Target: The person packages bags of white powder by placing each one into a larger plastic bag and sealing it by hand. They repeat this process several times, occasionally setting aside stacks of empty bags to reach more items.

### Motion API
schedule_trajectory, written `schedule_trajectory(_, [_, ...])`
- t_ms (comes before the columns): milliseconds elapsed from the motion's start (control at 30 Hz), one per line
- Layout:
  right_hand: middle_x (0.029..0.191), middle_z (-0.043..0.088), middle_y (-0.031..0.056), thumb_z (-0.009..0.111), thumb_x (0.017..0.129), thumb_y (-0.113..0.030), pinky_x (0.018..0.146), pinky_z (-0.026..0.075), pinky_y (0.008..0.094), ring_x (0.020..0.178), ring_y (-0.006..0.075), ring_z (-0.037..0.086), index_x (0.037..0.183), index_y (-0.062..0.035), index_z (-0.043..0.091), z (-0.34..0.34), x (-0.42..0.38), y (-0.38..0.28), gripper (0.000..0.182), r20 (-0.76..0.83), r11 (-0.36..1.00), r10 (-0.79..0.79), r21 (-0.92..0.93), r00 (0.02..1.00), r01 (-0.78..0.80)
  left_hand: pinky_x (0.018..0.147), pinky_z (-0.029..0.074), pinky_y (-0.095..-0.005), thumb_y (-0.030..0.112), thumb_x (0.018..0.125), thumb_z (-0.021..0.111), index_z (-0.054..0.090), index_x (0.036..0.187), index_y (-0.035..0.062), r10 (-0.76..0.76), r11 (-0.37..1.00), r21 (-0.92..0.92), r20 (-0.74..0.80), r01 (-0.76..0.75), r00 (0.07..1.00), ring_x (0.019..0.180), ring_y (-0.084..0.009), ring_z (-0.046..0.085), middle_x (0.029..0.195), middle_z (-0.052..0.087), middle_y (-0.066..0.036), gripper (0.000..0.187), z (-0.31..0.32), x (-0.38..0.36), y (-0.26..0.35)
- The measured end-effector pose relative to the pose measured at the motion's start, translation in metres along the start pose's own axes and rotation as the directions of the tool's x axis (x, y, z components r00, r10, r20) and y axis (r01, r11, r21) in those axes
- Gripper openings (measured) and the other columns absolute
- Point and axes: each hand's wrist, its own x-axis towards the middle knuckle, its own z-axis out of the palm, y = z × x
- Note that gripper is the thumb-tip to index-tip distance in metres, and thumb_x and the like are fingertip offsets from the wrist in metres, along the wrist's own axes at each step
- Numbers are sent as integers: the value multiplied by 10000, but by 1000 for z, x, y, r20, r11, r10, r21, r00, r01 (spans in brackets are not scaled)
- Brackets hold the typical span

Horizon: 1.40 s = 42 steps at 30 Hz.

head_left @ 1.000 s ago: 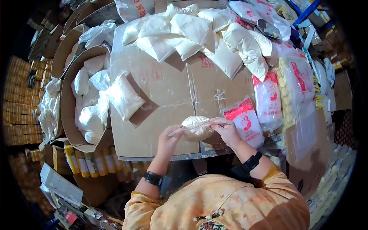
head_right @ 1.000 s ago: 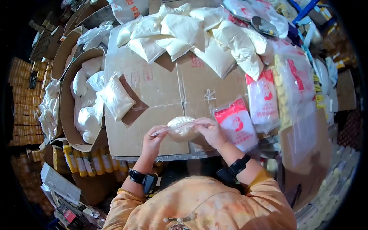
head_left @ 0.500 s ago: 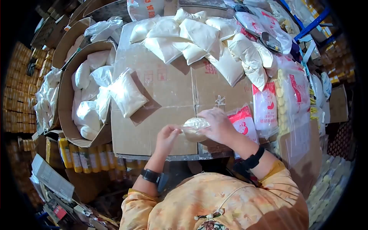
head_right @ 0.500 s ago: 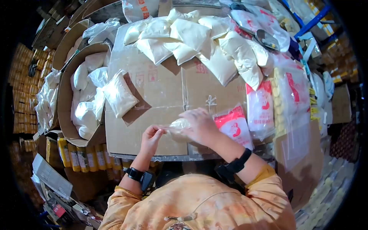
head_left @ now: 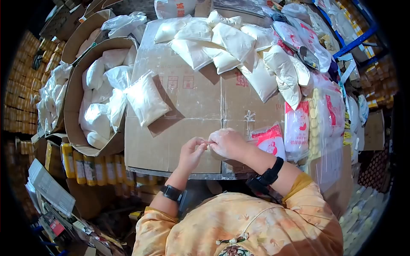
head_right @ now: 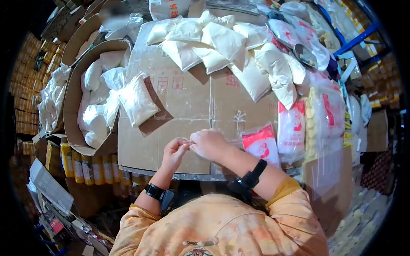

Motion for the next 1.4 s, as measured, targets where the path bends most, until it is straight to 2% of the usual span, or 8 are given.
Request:
schedule_trajectory(200, [764, 612, 153, 574, 737, -221, 641, 461, 413, 735, 327, 592, 771, -63, 603, -3, 4, -3, 164, 125, 963, 178, 182, 976, -199, 760, 426, -248, 72, 838, 565, 564, 855, 14, -42, 996, -80, 19, 43, 999, 827, -112, 530, 866, 591, -40, 60, 1, 1, -3])
schedule_trajectory(700, [739, 605, 159, 562, 714, -213, 617, 452, 398, 699, 323, 587, 782, -69, 613, -2, 1, 19, 167, 201, 930, 115, 323, 973, -177, 773, 424, -240, 45, 845, 552, 562, 837, 25, 7, 996, 88, 100, -16, 995, 834, -105, 523, 888, 588, -48, 24, 3, 3, 4])
schedule_trajectory(867, [735, 599, 156, 555, 744, -235, 639, 449, 400, 720, 335, 576, 763, -50, 603, -42, -39, 60, 192, 181, 974, 154, 137, 972, -179, 775, 428, -244, 48, 845, 548, 557, 850, 13, -37, 997, -58, 94, 42, 995, 837, -113, 533, 890, 598, -50, 36, 4, 12, 5])
schedule_trajectory(1067, [727, 582, 140, 538, 783, -126, 667, 447, 374, 749, 308, 567, 719, -5, 569, -60, -101, 98, 140, -152, 956, 248, 201, 957, -216, 762, 422, -226, 50, 850, 545, 545, 843, 13, -128, 979, -161, 10, 128, 992, 830, -95, 525, 864, 580, -27, 37, -11, 10, 5])
schedule_trajectory(1167, [748, 594, 118, 571, 774, -81, 674, 450, 337, 746, 267, 571, 755, 0, 574, -66, -120, 110, 83, -264, 820, 531, 399, 805, -410, 747, 419, -225, 50, 847, 546, 546, 848, 18, -101, 987, -123, 33, 104, 994, 815, -95, 523, 843, 570, -16, 32, -29, 5, 3])
schedule_trajectory(1267, [877, 607, 109, 632, 756, -129, 739, 455, 304, 830, 246, 569, 970, -22, 572, -49, -114, 91, 247, -240, 830, 402, 503, 883, -241, 723, 424, -246, 61, 801, 584, 565, 852, 54, -47, 950, 312, 152, -2, 987, 779, -125, 541, 816, 580, -28, 55, -14, 8, 36])
schedule_trajectory(1367, [955, 597, 125, 647, 752, -179, 795, 453, 322, 889, 268, 566, 1109, -40, 521, -37, -95, 69, 403, -259, 926, 200, 366, 945, -96, 718, 440, -300, 107, 751, 614, 584, 854, 78, 30, 647, 699, 378, -306, 925, 792, -201, 569, 834, 596, -59, 112, 11, 25, 74])
schedule_trajectory(1400, [910, 599, 131, 623, 750, -150, 782, 453, 349, 873, 290, 565, 1000, -34, 565, -33, -91, 68, 282, -286, 945, 180, 317, 941, -85, 717, 444, -321, 126, 734, 621, 590, 855, 86, 21, 501, 764, 459, -407, 888, 802, -229, 576, 842, 599, -71, 131, 21, 29, 80])
